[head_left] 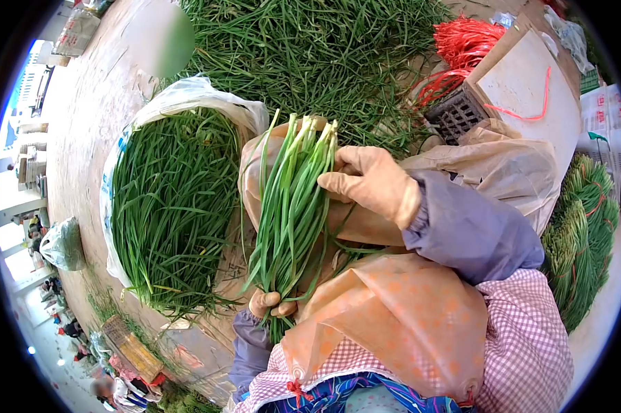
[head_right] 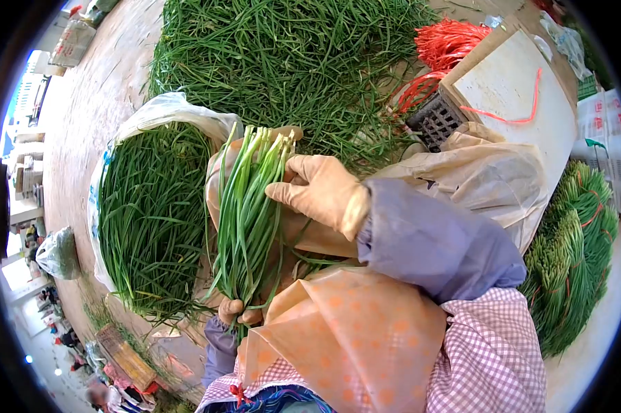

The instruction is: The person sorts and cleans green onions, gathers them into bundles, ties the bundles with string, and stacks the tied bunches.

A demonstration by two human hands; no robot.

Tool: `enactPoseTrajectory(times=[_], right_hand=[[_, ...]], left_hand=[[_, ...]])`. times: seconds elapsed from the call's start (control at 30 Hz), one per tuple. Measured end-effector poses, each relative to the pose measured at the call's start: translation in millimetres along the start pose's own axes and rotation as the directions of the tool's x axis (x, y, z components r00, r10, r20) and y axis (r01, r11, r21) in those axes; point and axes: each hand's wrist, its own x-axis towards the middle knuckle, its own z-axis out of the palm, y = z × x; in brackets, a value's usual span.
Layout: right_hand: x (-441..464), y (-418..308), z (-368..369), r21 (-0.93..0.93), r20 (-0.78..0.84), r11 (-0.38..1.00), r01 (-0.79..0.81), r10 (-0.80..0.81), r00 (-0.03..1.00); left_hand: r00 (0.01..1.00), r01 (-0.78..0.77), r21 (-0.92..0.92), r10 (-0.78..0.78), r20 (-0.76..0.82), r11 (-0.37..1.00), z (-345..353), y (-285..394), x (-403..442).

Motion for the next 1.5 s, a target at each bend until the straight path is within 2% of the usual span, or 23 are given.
enactPoseTrajectory(times=[0.03, 0.13, 0.27, 0.3, 0.33, 0.43, 0.47, 0.5, 0.53, 0.57, 0.6, 0.67, 0.73, 0.8, 0.83, 0.87, 0.9, 1.0, 1.1, 1.13, 1.3, 1.4, 1.5], right_hand=[[6, 5, -1, 0.185, 0.059, 0.979, -0.085, 0.075, 0.995], [7, 2, -7, 0.154, 0.092, 0.968, -0.201, 0.188, 0.978], [8, 9, -15, 0.170, 0.096, 0.975, -0.143, 0.128, 0.987], [12, 17, -15, 0.174, 0.053, 0.985, 0.007, -0.017, 0.998], [15, 18, -21, -0.060, -0.025, 0.992, 0.114, -0.116, 0.993], [29, 21, -42, -0.577, -0.088, 0.725, 0.377, -0.514, 0.853], [31, 28, -47, -0.302, -0.336, 0.881, 0.365, -0.456, 0.824], [42, 30, -74, -0.385, -0.321, 0.850, 0.358, -0.488, 0.812], [55, 34, -101, -0.456, -0.434, 0.852, 0.258, -0.466, 0.771], [70, 48, -139, -0.699, -0.399, 0.694, 0.173, -0.579, 0.711], [49, 11, -146, -0.903, -0.340, 0.394, -0.172, -0.407, 0.848], [41, 19, -153, -0.925, -0.369, 0.258, -0.279, -0.427, 0.826], [32, 38, -128, -0.589, -0.295, 0.779, 0.213, -0.453, 0.841], [11, 22, -90, -0.169, -0.033, 0.960, 0.222, -0.230, 0.973], [-5, 6, -72, -0.096, 0.113, 0.992, 0.079, -0.068, 0.991], [-11, 18, -54, 0.201, 0.206, 0.980, 0.009, -0.051, 0.977], [-13, 20, -45, -0.136, 0.216, 0.989, 0.051, -0.021, 0.976], [-27, 12, -6, -0.277, 0.267, 0.960, 0.028, 0.049, 0.962], [-14, 39, 3, -0.179, 0.139, 0.984, -0.021, 0.047, 0.989], [-6, 42, -4, -0.352, 0.036, 0.934, 0.057, -0.047, 0.998], [-5, 26, -15, -0.780, 0.049, 0.618, 0.098, -0.097, 0.994], [7, 29, -9, -0.514, -0.009, 0.848, 0.127, -0.153, 0.988], [18, 47, 5, -0.228, 0.027, 0.958, 0.175, -0.173, 0.985]], left_hand=[[1.000, -0.009, 0.004, 0.009, 0.000, 1.000, -2, -1, 0], [0.999, -0.048, -0.010, 0.048, -0.020, 0.999, -8, -5, -4], [0.998, -0.031, -0.101, 0.035, 0.043, 0.994, -20, -6, -1], [0.995, -0.009, -0.107, 0.020, 0.094, 0.994, -23, -4, 0], [0.989, 0.011, -0.111, 0.005, 0.146, 0.994, -24, -4, 1], [0.999, -0.033, 0.004, 0.034, -0.028, 0.999, -13, -3, 2], [1.000, -0.022, 0.001, 0.022, 0.009, 1.000, -17, -2, 2], [0.999, -0.011, -0.001, 0.011, 0.046, 1.000, -24, -3, 2], [0.997, -0.001, -0.003, 0.001, 0.082, 1.000, -32, -3, 1], [0.993, 0.024, 0.029, -0.027, 0.115, 0.999, -38, -4, 0], [0.991, 0.029, 0.003, -0.029, 0.129, 1.000, -37, -4, 0], [0.989, 0.034, -0.033, -0.028, 0.145, 0.999, -36, -4, 1], [0.989, 0.034, -0.051, -0.026, 0.148, 0.998, -37, -5, 1], [0.990, 0.023, -0.038, -0.017, 0.139, 0.999, -33, -2, 4], [0.992, 0.035, -0.069, -0.026, 0.126, 0.997, -33, -3, 4], [0.993, 0.043, -0.102, -0.032, 0.112, 0.994, -33, -4, 2], [0.994, 0.051, -0.135, -0.038, 0.098, 0.990, -34, -5, 0], [0.995, 0.049, -0.114, -0.038, 0.097, 0.992, -35, -4, -1], [0.993, 0.044, -0.068, -0.036, 0.112, 0.997, -35, -2, 0], [0.993, 0.039, -0.053, -0.033, 0.118, 0.998, -34, -1, 0], [0.992, 0.032, -0.036, -0.028, 0.125, 0.999, -37, -1, 2], [0.991, 0.038, -0.029, -0.034, 0.128, 0.999, -37, 0, 3], [0.993, 0.026, -0.009, -0.025, 0.115, 1.000, -36, -1, 1]])
